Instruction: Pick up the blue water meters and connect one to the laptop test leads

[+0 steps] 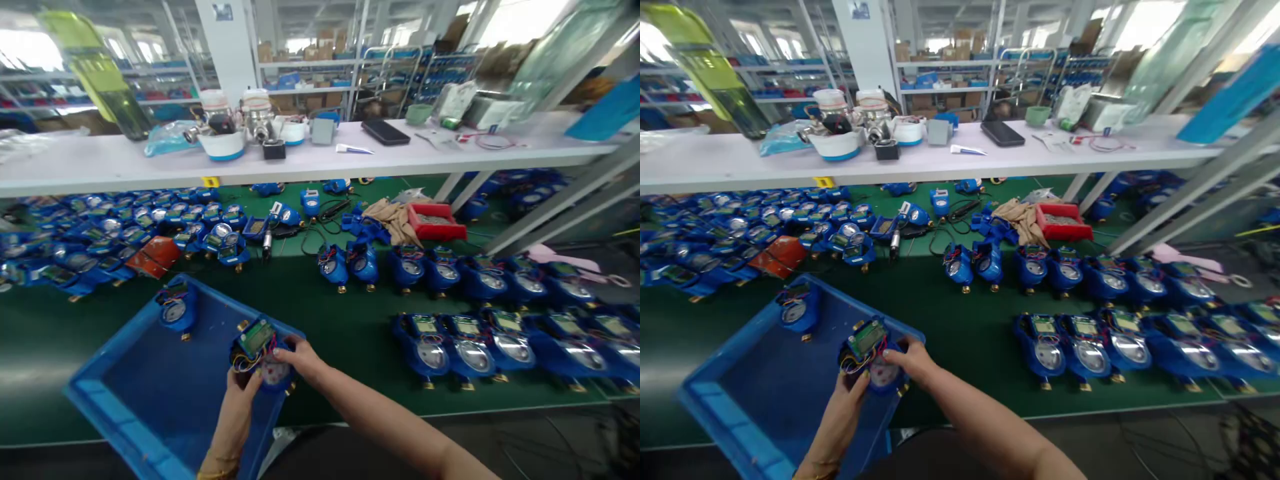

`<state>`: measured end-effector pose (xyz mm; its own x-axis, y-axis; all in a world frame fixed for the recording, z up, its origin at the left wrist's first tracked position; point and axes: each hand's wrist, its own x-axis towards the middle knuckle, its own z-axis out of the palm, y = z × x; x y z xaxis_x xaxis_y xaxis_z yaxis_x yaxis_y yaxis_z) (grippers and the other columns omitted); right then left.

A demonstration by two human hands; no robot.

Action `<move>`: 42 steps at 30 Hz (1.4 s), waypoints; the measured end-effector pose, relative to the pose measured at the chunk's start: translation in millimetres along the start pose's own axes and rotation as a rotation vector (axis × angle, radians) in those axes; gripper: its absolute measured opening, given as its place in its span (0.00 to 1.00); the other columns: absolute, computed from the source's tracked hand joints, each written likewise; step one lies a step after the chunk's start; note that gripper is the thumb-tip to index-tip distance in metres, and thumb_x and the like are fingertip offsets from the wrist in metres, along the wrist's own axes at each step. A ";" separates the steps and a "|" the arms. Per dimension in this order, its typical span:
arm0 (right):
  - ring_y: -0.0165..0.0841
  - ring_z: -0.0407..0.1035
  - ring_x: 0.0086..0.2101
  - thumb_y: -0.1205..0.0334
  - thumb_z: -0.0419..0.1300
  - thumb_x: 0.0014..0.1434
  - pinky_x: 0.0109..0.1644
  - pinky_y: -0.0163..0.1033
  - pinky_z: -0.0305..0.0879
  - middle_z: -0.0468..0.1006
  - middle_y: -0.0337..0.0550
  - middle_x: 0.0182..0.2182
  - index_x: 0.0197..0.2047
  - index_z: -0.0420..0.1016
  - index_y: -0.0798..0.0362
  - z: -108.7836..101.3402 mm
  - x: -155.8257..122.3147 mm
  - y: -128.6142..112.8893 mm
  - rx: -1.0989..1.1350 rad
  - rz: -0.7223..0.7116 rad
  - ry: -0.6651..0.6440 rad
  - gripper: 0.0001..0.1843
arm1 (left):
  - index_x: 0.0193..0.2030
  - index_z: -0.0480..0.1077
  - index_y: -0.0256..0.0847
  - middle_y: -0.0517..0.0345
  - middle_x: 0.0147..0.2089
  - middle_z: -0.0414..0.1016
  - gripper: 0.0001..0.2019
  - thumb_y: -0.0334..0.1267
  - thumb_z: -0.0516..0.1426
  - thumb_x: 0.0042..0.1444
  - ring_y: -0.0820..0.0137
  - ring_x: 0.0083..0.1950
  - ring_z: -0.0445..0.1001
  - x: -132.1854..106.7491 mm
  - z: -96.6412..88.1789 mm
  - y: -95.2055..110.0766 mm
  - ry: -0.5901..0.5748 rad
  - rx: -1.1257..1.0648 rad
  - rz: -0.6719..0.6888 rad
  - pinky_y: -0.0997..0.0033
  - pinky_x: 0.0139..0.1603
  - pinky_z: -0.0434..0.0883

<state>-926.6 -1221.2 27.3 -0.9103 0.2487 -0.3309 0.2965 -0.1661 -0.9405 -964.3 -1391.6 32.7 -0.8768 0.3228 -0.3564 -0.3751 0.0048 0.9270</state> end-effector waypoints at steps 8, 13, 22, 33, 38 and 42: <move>0.47 0.72 0.42 0.31 0.61 0.40 0.45 0.48 0.71 0.76 0.54 0.39 0.40 0.68 0.55 -130.5 -55.4 50.2 0.157 0.017 0.450 0.36 | 0.51 0.61 0.33 0.38 0.54 0.69 0.40 0.48 0.71 0.33 0.50 0.58 0.65 43.9 159.8 -38.3 -0.474 0.016 -0.144 0.55 0.62 0.62; 0.49 0.74 0.38 0.32 0.56 0.45 0.41 0.49 0.73 0.77 0.52 0.34 0.36 0.68 0.53 -177.2 -66.6 75.8 0.069 0.066 0.638 0.30 | 0.48 0.65 0.31 0.38 0.50 0.71 0.37 0.42 0.69 0.27 0.47 0.54 0.68 58.7 224.9 -73.3 -0.636 0.028 -0.330 0.51 0.58 0.65; 0.44 0.43 0.65 0.54 0.50 0.59 0.68 0.51 0.46 0.53 0.55 0.65 0.64 0.55 0.64 -237.5 -57.6 11.1 -0.673 -0.133 0.565 0.34 | 0.52 0.67 0.34 0.40 0.54 0.69 0.40 0.43 0.74 0.31 0.48 0.59 0.65 63.7 253.3 -67.4 -0.727 0.074 -0.354 0.52 0.63 0.62; 0.48 0.36 0.66 0.75 0.54 0.53 0.64 0.58 0.52 0.42 0.40 0.69 0.69 0.50 0.51 -315.9 60.2 -50.0 -1.228 -0.105 0.237 0.40 | 0.63 0.52 0.29 0.40 0.62 0.61 0.37 0.30 0.57 0.43 0.58 0.61 0.62 115.8 229.0 -26.8 -0.373 0.295 -0.382 0.61 0.61 0.64; 0.52 0.39 0.65 0.73 0.51 0.58 0.62 0.54 0.56 0.41 0.52 0.68 0.69 0.48 0.57 -328.6 37.3 -36.7 -1.261 -0.017 0.284 0.37 | 0.66 0.45 0.28 0.38 0.65 0.53 0.28 0.38 0.51 0.65 0.62 0.65 0.57 176.1 239.2 26.7 -0.154 0.440 -0.233 0.61 0.67 0.57; 0.50 0.42 0.65 0.73 0.51 0.57 0.62 0.52 0.57 0.39 0.53 0.68 0.70 0.46 0.56 -339.4 25.0 -38.0 -1.271 0.040 0.264 0.38 | 0.66 0.44 0.28 0.38 0.64 0.56 0.29 0.42 0.52 0.66 0.62 0.63 0.60 216.2 274.8 41.2 -0.131 0.533 -0.167 0.64 0.61 0.65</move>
<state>-862.6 -884.8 28.5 -0.8534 0.4685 -0.2285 0.5194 0.8019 -0.2953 -1086.6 -1061.5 26.0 -0.7616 0.3908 -0.5170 -0.2719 0.5314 0.8023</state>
